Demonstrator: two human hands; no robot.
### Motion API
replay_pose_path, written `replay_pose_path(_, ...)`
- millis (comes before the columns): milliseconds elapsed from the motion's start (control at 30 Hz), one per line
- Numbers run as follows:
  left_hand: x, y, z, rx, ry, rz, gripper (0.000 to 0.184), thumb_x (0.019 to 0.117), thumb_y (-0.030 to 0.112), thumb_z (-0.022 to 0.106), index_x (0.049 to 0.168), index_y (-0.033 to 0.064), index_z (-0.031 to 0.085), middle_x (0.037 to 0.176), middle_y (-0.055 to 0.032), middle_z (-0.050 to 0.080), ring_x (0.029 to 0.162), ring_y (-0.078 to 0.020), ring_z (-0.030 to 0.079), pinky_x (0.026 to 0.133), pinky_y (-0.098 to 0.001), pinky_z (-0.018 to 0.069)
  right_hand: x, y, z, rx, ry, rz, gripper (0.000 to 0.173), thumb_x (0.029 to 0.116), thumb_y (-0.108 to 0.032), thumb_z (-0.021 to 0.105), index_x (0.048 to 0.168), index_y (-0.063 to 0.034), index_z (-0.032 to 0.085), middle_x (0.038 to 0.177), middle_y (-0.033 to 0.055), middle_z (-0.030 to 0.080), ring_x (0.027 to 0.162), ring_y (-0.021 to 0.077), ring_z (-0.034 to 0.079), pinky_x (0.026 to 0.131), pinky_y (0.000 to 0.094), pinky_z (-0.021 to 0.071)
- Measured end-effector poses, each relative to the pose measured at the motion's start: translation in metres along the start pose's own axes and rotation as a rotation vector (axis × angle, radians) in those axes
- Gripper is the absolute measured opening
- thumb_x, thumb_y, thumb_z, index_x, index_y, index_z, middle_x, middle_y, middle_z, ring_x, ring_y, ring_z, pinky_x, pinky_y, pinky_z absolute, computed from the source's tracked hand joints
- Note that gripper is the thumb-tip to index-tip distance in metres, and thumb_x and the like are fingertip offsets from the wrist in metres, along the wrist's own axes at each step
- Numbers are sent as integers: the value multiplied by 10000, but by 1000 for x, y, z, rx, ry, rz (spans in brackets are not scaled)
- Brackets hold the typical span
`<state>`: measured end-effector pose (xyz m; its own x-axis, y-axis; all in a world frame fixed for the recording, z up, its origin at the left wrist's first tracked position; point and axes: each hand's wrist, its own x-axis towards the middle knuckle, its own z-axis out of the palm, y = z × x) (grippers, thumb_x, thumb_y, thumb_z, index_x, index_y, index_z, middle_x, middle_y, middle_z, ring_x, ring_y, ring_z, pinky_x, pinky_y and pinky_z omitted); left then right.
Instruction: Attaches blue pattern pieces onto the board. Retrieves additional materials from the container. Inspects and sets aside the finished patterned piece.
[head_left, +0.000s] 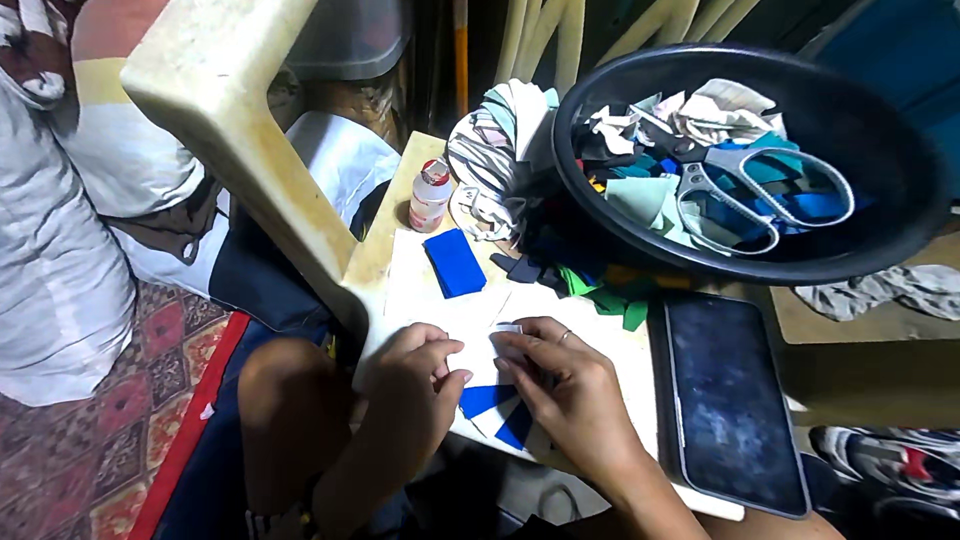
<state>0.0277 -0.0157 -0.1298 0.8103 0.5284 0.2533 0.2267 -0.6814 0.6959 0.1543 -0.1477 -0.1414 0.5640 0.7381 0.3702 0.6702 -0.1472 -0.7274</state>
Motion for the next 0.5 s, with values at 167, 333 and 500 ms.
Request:
replay_pose_path(167, 1, 1, -1, 4, -10, -5, 211, 835, 80, 755, 1031, 3, 777, 987, -135, 669, 696, -39, 598, 596, -113, 481, 1, 1, 1, -6, -3, -12, 215, 872, -44, 647, 1035, -9, 784, 1009, 144, 698, 799, 38, 638, 737, 108, 508)
replay_pose_path(333, 1, 3, -2, -14, -34, -17, 215, 840, 73, 753, 1041, -3, 773, 1004, -146, 669, 709, -49, 619, 603, -120, 501, 1, 1, 1, -1, 5, -7, 219, 866, -36, 641, 1029, -9, 785, 1010, 143, 695, 804, 26, 633, 737, 100, 503)
replay_pose_path(500, 2, 0, -7, 32, -18, 8, 225, 821, 78, 765, 1032, 0, 778, 995, -150, 669, 671, -54, 607, 581, -131, 498, 1, 2, 2, 7, 3, -11, 210, 876, -44, 646, 1031, -12, 784, 1006, 137, 691, 805, 22, 632, 736, 95, 503)
